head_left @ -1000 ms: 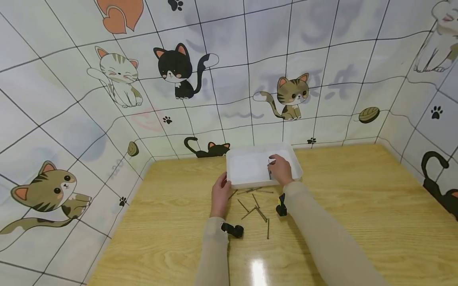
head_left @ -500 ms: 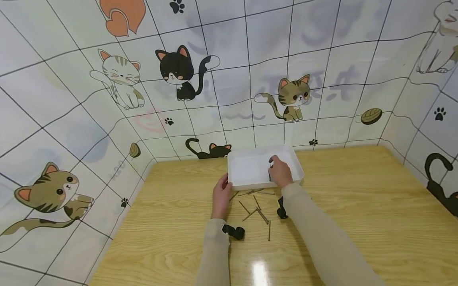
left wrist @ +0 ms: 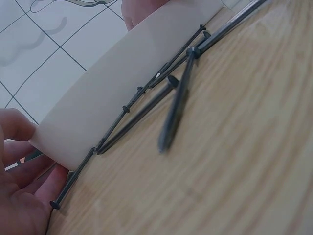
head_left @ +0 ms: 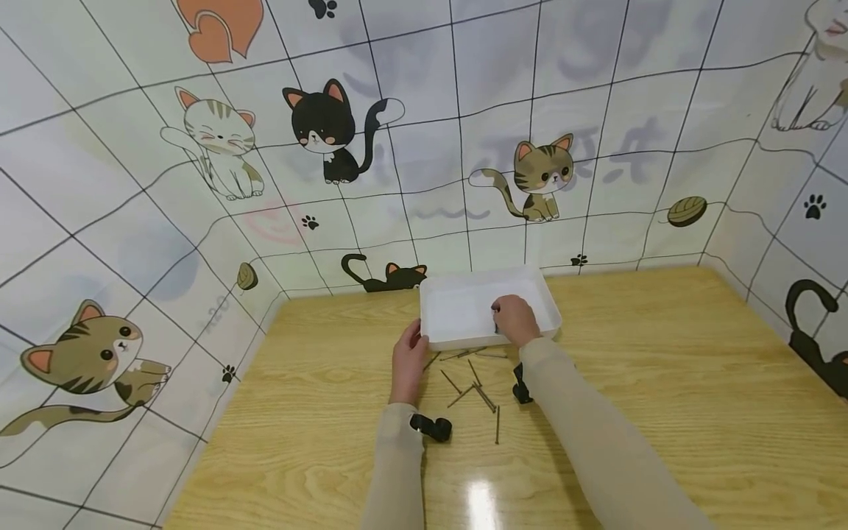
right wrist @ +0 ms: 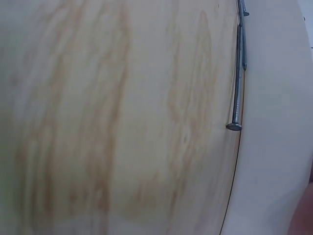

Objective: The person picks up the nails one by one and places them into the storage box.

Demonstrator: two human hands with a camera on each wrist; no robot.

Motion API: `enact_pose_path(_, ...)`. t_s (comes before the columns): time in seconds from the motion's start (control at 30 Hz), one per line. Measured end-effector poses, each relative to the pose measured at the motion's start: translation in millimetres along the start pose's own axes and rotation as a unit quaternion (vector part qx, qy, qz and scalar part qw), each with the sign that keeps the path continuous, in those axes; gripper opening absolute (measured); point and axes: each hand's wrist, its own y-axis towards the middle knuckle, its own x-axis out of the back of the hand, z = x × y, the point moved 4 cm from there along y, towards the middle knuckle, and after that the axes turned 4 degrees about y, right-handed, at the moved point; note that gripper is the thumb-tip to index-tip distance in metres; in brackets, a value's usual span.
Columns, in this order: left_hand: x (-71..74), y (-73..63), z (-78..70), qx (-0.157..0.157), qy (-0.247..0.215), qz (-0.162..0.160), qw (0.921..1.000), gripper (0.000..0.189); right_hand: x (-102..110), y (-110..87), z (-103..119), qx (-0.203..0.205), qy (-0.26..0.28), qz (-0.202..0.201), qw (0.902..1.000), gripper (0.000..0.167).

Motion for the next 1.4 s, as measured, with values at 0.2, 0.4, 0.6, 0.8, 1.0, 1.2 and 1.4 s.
enact_pose_path(0.2, 0.4, 0.6, -0.8, -0.005, -0.004, 0.003, 1.0000, 0.043, -0.2, 0.8, 4.5, 0.020, -0.030, 0.029, 0.9989, 0.027)
enact_pose_path(0.4, 0.0, 0.3, 0.1, -0.001, -0.004, 0.006, 1.0000, 0.043, 0.2, 1.3, 6.1, 0.025, -0.064, 0.049, 0.9964, 0.030)
enact_pose_path(0.6, 1.9, 1.4, -0.7, -0.005, 0.001, -0.003, 1.0000, 0.041, -1.3, 1.0, 7.6, 0.027, -0.076, 0.057, 0.9951, 0.031)
enact_pose_path(0.8, 1.1, 2.5, -1.2, -0.010, 0.006, -0.003, 0.9999, 0.040, 0.7, -1.5, 9.4, 0.029, -0.082, 0.053, 0.9948, 0.030)
enact_pose_path(1.0, 0.6, 1.7, -1.2, -0.005, 0.002, 0.001, 1.0000, 0.041, 1.7, -2.9, 8.9, 0.011, -0.063, 0.051, 0.9967, 0.028)
enact_pose_path(1.2, 0.5, 2.3, -2.2, -0.009, -0.005, 0.006, 0.9999, 0.042, 1.4, -2.7, 7.6, -0.003, -0.040, 0.054, 0.9978, 0.028)
enact_pose_path(1.4, 0.5, 1.9, -0.6, -0.003, -0.005, 0.007, 1.0000, 0.042, 1.4, -3.6, 5.6, 0.012, -0.038, 0.041, 0.9984, 0.026)
